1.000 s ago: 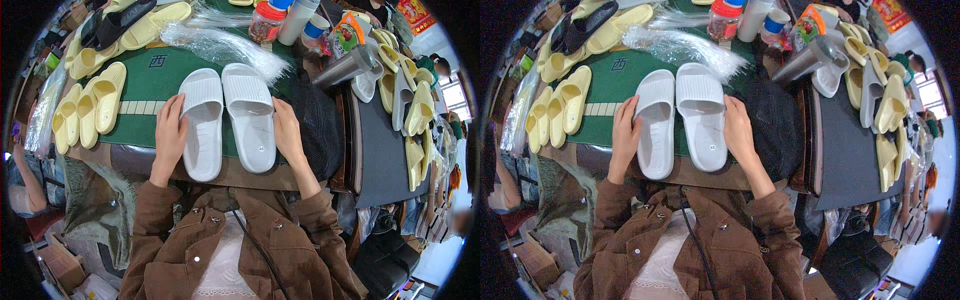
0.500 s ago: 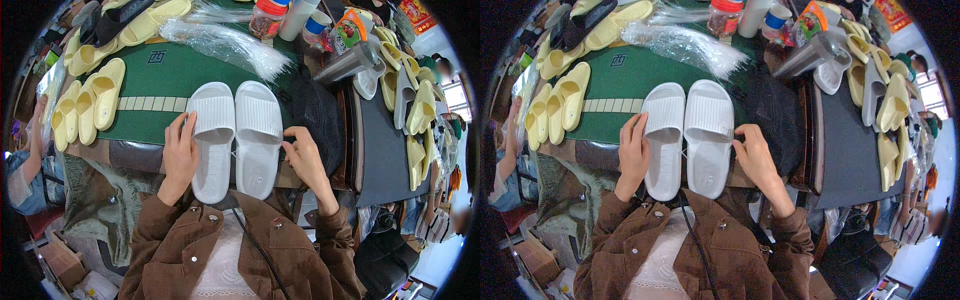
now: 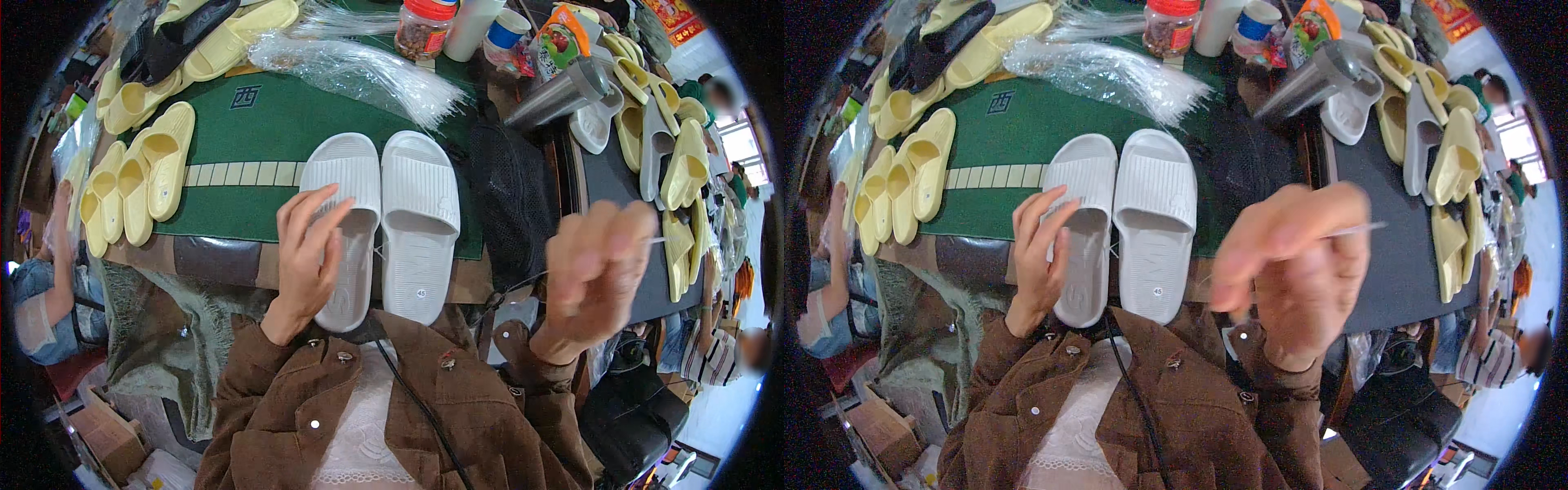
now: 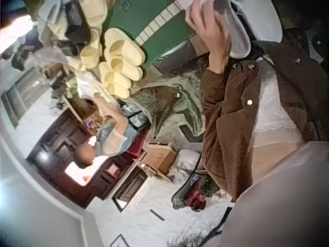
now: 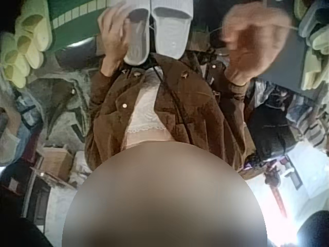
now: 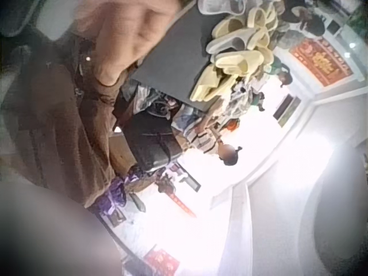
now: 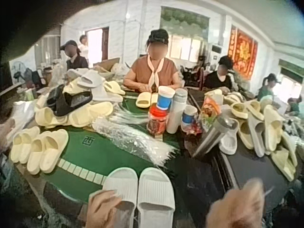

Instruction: The recorder is shown manually trimming threads and finishing several pairs of sandals on a production table in a shoe manufacturing environment.

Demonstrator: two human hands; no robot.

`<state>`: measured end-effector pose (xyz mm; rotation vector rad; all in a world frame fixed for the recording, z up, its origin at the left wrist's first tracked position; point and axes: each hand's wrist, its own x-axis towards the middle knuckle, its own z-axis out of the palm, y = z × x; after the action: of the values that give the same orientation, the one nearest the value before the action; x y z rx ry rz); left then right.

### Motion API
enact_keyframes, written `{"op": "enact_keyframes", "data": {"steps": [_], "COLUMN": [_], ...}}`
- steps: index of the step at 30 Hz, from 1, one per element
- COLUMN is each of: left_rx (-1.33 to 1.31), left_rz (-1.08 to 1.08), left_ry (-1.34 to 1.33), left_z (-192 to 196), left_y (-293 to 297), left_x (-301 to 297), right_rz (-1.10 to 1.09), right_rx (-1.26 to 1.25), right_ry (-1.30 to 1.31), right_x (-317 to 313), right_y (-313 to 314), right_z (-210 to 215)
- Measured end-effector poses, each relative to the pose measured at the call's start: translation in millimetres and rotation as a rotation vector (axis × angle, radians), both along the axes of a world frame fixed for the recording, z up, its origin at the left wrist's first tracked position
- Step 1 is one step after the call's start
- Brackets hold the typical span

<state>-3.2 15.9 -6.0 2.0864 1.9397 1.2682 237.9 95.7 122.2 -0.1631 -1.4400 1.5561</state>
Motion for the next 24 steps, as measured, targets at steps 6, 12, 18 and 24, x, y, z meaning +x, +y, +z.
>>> {"op": "enact_keyframes", "data": {"steps": [6, 12, 18, 24], "left_rx": [0.100, 0.205, 0.177, -0.455], "left_rz": [-0.281, -0.565, -0.523, -0.695], "left_ry": [0.073, -0.358, -1.018, -1.023], "left_z": [33.0, 39.9, 49.5, 48.4], "left_y": [20.6, 18.2, 5.3, -1.3], "left_x": [31.6, 32.0, -1.9, -28.7], "right_rz": [-0.079, -0.325, -0.338, -0.363], "right_rx": [-0.319, -0.399, -0.422, -0.352], "right_ry": [0.590, 0.182, 0.010, -0.239], "right_x": [-19.7, -16.9, 8.3, 15.9], "right_y": [1.6, 14.3, 16.4, 14.4], "right_z": [-21.3, -70.8, -92.5, -87.1]}}
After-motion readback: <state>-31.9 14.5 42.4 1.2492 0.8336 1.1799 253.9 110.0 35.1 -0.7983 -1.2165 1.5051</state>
